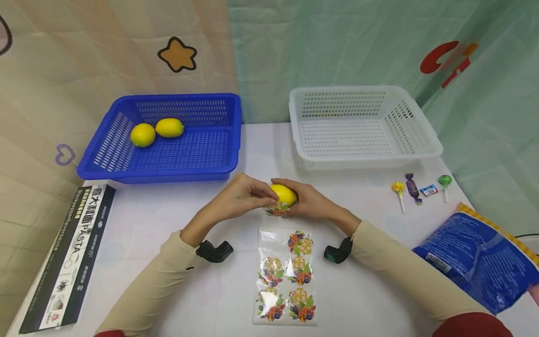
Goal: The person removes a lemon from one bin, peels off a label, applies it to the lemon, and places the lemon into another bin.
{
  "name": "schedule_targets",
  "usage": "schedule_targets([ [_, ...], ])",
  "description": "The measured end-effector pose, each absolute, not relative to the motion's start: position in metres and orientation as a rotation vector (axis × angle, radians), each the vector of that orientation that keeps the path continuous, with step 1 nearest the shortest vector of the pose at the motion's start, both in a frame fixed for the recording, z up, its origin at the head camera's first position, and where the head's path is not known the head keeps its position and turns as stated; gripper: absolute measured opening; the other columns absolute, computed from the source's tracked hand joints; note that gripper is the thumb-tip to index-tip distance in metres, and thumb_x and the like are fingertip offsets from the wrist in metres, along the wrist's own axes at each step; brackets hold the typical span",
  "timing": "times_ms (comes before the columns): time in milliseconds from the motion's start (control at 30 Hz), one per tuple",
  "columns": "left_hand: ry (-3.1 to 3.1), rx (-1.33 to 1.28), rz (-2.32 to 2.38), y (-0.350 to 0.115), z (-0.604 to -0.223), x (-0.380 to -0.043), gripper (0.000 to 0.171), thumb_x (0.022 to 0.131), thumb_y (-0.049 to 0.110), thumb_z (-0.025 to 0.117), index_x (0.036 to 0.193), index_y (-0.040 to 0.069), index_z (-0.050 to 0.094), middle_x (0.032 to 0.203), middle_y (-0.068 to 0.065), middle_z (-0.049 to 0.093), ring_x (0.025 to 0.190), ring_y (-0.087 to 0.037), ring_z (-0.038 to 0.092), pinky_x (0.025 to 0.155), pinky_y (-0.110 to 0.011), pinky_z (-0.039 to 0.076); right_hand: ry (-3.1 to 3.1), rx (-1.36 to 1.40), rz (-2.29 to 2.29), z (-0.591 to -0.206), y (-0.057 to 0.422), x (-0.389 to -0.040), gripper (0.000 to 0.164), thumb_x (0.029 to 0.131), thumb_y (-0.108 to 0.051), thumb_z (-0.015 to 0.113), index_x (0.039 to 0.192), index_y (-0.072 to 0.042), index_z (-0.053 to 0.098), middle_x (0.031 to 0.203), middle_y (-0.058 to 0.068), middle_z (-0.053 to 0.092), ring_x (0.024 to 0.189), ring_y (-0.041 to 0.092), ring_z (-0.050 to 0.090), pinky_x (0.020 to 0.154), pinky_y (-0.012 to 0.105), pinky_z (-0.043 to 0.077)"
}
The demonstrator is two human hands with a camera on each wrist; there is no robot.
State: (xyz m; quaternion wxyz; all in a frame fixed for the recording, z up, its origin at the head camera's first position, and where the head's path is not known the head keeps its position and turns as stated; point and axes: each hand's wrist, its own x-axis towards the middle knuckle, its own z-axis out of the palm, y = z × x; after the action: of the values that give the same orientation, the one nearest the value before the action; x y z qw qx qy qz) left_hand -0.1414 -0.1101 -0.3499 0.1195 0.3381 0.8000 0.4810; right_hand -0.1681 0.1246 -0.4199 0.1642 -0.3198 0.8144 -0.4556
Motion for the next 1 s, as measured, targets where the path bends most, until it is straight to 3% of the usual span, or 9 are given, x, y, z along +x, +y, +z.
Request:
schedule_targets([
  [133,2.329,0.974,1.43,-0.11,-0.349,-0.142,0.009,0.087,0.0,0.071,0.095,0.001,0.077,0.092,-0.005,0.075,0.086,-0.014,0.071,0.074,-0.028,0.058,2.324,-0.963,-1.299,-0.419,0.117,-0.165,0.07,0.076,-0.006,0.084,0.139,-0.014,0.055,0.132,0.001,0.06,0.105,0.017,0.055,0.095,0.034,0.047],
  [433,2.356,1.005,1.462,-0.111,-0.349,-0.145,0.008,0.086,0.003,0.074,0.094,0.002,0.078,0.092,-0.004,0.075,0.085,-0.013,0.071,0.074,-0.028,0.058,2.224,-0.925,-1.407,-0.409,0.115,-0.153,0.072,0.075,-0.003,0.084,0.139,-0.01,0.053,0.129,0.004,0.06,0.107,0.018,0.056,0.093,0.034,0.048],
  [667,2.39,1.04,1.452,-0.109,-0.348,-0.142,0.011,0.086,0.004,0.075,0.096,0.004,0.078,0.093,-0.003,0.076,0.087,-0.013,0.071,0.075,-0.027,0.058,2.149,-0.822,-1.48,-0.405,0.116,-0.146,0.065,0.08,-0.021,0.084,0.138,-0.016,0.055,0.118,-0.001,0.064,0.098,0.018,0.06,0.083,0.03,0.051],
  [867,2.485,1.199,1.463,-0.105,-0.352,-0.138,0.016,0.084,0.002,0.076,0.099,0.001,0.078,0.095,-0.006,0.075,0.085,-0.011,0.071,0.071,-0.032,0.058,2.206,-0.817,-1.504,-0.4,0.113,-0.135,0.06,0.081,-0.021,0.083,0.134,-0.015,0.057,0.117,-0.002,0.064,0.093,0.017,0.062,0.077,0.03,0.054],
  [1000,2.566,1.354,1.489,-0.102,-0.354,-0.136,0.015,0.08,-0.002,0.077,0.095,-0.001,0.078,0.092,-0.008,0.075,0.083,-0.015,0.072,0.066,-0.028,0.058,2.259,-0.785,-1.512,-0.392,0.113,-0.129,0.059,0.08,-0.02,0.084,0.133,-0.016,0.059,0.123,-0.006,0.063,0.106,0.012,0.06,0.089,0.03,0.052],
])
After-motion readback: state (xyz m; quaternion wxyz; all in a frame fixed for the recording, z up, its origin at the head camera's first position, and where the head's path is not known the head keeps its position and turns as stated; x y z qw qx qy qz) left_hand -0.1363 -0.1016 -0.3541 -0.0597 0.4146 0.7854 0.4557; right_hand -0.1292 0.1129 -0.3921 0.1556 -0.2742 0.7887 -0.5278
